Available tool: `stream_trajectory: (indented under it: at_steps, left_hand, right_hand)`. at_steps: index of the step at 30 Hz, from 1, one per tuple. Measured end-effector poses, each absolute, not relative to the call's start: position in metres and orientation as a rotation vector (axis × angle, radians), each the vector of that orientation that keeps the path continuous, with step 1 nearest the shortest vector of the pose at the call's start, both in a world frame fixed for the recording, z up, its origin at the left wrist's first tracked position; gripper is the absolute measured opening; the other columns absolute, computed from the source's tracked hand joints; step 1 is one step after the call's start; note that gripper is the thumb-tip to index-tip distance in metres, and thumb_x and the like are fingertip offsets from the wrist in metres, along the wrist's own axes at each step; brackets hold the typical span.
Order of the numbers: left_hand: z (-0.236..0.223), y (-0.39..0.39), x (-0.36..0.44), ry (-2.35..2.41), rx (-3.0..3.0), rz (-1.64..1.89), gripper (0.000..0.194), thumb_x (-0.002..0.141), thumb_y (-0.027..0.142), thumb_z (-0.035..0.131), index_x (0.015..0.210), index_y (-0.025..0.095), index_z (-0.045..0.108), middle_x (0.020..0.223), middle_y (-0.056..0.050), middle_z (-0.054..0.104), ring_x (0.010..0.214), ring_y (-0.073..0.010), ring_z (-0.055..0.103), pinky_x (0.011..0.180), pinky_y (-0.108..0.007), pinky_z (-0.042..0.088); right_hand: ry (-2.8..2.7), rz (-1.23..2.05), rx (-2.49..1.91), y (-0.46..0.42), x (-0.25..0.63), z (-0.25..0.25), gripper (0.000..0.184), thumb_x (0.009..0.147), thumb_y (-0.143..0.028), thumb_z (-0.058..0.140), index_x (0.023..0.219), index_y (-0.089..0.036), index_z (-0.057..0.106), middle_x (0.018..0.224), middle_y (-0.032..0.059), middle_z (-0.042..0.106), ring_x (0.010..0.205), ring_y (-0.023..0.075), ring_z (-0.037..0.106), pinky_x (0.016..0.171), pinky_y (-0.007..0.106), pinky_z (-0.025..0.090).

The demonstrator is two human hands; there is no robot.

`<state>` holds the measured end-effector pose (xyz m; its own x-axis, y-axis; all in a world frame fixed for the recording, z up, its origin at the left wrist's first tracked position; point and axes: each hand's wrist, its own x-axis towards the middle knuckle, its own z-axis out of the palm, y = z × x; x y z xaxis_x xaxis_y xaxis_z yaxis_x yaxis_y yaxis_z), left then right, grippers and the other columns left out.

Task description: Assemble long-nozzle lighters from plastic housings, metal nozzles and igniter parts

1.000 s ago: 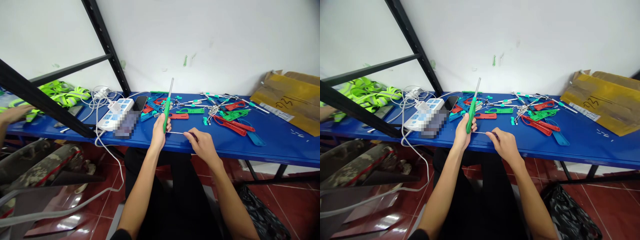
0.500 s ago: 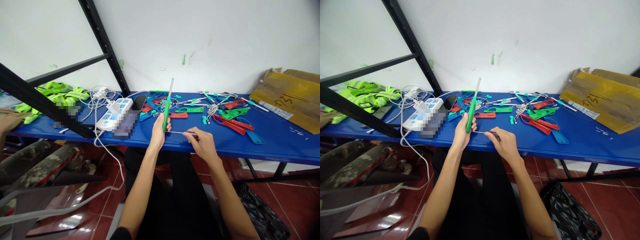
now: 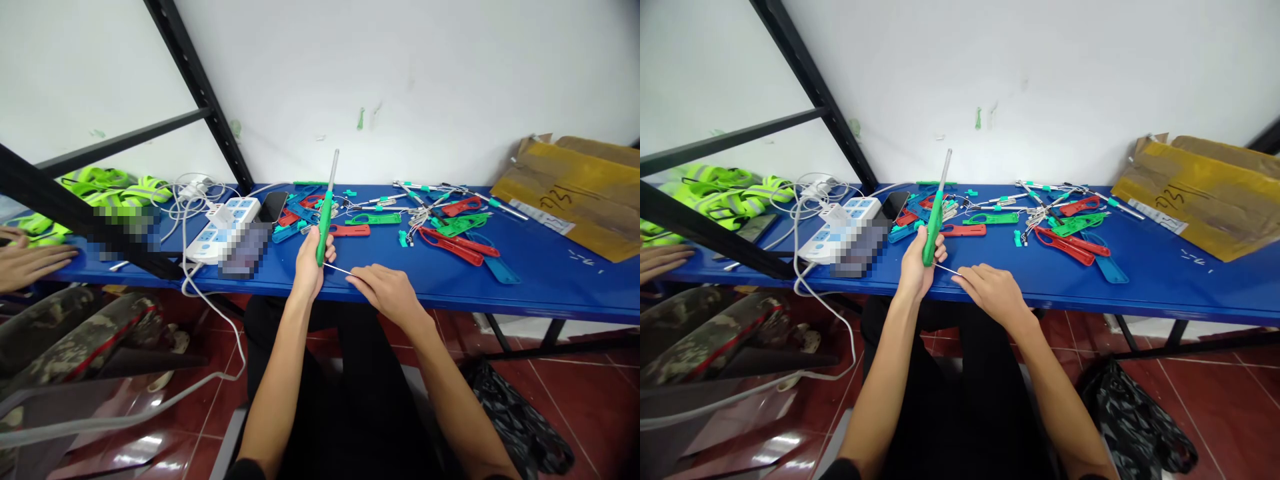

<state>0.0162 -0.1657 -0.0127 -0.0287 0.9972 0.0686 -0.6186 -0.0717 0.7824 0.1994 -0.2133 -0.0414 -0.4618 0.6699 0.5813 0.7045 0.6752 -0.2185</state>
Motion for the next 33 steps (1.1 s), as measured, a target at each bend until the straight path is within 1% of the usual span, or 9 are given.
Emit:
stream_trajectory:
  at_steps: [5, 10, 12, 17, 20, 23, 25, 28, 33]
  left_hand:
    - [-0.015, -0.169, 0.015, 0.644, 0.85, 1.449, 0.043, 0.093, 0.055, 0.085, 0.094, 0.017, 0.064, 0.076, 0.003, 0.051, 0.06, -0.0086, 0.042, 0.055, -0.021, 0.038]
    - [-0.009, -0.176, 0.014, 0.594, 0.919, 1.446, 0.049, 0.092, 0.06, 0.084, 0.109, 0.017, 0.071, 0.078, 0.002, 0.048, 0.062, -0.0102, 0.04, 0.057, -0.023, 0.039]
    - [-0.004, -0.184, 0.013, 0.579, 0.937, 1.452, 0.049, 0.092, 0.061, 0.083, 0.113, 0.017, 0.073, 0.079, 0.002, 0.047, 0.063, -0.0112, 0.039, 0.059, -0.024, 0.04]
    - [0.007, -0.22, 0.015, 0.623, 0.874, 1.474, 0.046, 0.096, 0.059, 0.08, 0.117, 0.019, 0.072, 0.08, 0.002, 0.047, 0.064, -0.0117, 0.038, 0.059, -0.024, 0.04]
    - [0.003, -0.243, 0.021, 0.682, 0.795, 1.417, 0.043, 0.099, 0.058, 0.077, 0.113, 0.018, 0.071, 0.083, 0.001, 0.048, 0.065, -0.0113, 0.038, 0.059, -0.024, 0.04]
    - [-0.007, -0.257, 0.026, 0.686, 0.766, 1.417, 0.045, 0.099, 0.061, 0.077, 0.115, 0.019, 0.071, 0.084, 0.001, 0.049, 0.066, -0.0112, 0.038, 0.06, -0.025, 0.041]
    - [-0.014, -0.261, 0.026, 0.676, 0.793, 1.43, 0.05, 0.099, 0.062, 0.077, 0.124, 0.02, 0.072, 0.084, 0.0, 0.05, 0.067, -0.0119, 0.04, 0.061, -0.025, 0.042]
    - [-0.021, -0.263, 0.024, 0.671, 0.888, 1.43, 0.053, 0.102, 0.062, 0.071, 0.137, 0.021, 0.071, 0.086, -0.001, 0.052, 0.07, -0.0138, 0.043, 0.064, -0.027, 0.044]
    - [-0.029, -0.273, 0.016, 0.646, 1.058, 1.41, 0.056, 0.104, 0.064, 0.066, 0.144, 0.025, 0.072, 0.084, -0.003, 0.055, 0.076, -0.0179, 0.05, 0.07, -0.032, 0.045]
  right_hand:
    - [-2.149, 0.465, -1.109, -0.219, 0.197, -0.021, 0.046, 0.118, -0.044, 0.046, 0.093, -0.02, 0.077, 0.077, 0.0036, 0.075, 0.067, 0.0165, 0.065, 0.068, 0.031, 0.039]
    - [-1.63, 1.393, -1.155, -0.223, 0.192, -0.005, 0.055, 0.106, -0.067, 0.055, 0.086, -0.018, 0.071, 0.057, -0.0087, 0.035, 0.048, 0.0104, 0.029, 0.049, 0.027, 0.027]
    - [-1.541, 1.523, -1.165, -0.229, 0.191, -0.006, 0.057, 0.104, -0.07, 0.055, 0.088, -0.018, 0.07, 0.058, -0.0102, 0.029, 0.047, 0.0101, 0.023, 0.045, 0.027, 0.022]
    - [-1.987, 0.648, -1.092, -0.258, 0.198, -0.017, 0.044, 0.11, -0.058, 0.056, 0.1, -0.022, 0.079, 0.078, 0.0045, 0.07, 0.064, 0.0163, 0.057, 0.061, 0.031, 0.043]
    - [-2.189, 0.339, -0.987, -0.271, 0.207, -0.024, 0.031, 0.107, -0.051, 0.068, 0.099, -0.025, 0.082, 0.072, 0.0049, 0.071, 0.061, 0.0175, 0.056, 0.057, 0.033, 0.037]
    - [-2.26, 0.256, -0.889, -0.28, 0.211, -0.03, 0.033, 0.114, -0.036, 0.057, 0.097, -0.023, 0.082, 0.065, 0.0027, 0.064, 0.056, 0.0167, 0.051, 0.055, 0.034, 0.033]
    - [-2.177, 0.48, -0.904, -0.286, 0.21, -0.031, 0.04, 0.116, -0.035, 0.051, 0.091, -0.022, 0.08, 0.065, 0.0013, 0.06, 0.057, 0.0153, 0.048, 0.057, 0.033, 0.033]
    - [-1.845, 1.113, -1.058, -0.297, 0.204, -0.031, 0.048, 0.113, -0.052, 0.056, 0.084, -0.02, 0.076, 0.062, -0.0025, 0.049, 0.055, 0.0121, 0.041, 0.055, 0.03, 0.033]
    - [-0.979, 2.146, -1.061, -0.307, 0.194, -0.03, 0.054, 0.087, -0.072, 0.083, 0.083, -0.02, 0.067, 0.054, -0.014, 0.026, 0.045, 0.0052, 0.011, 0.041, 0.024, 0.01]
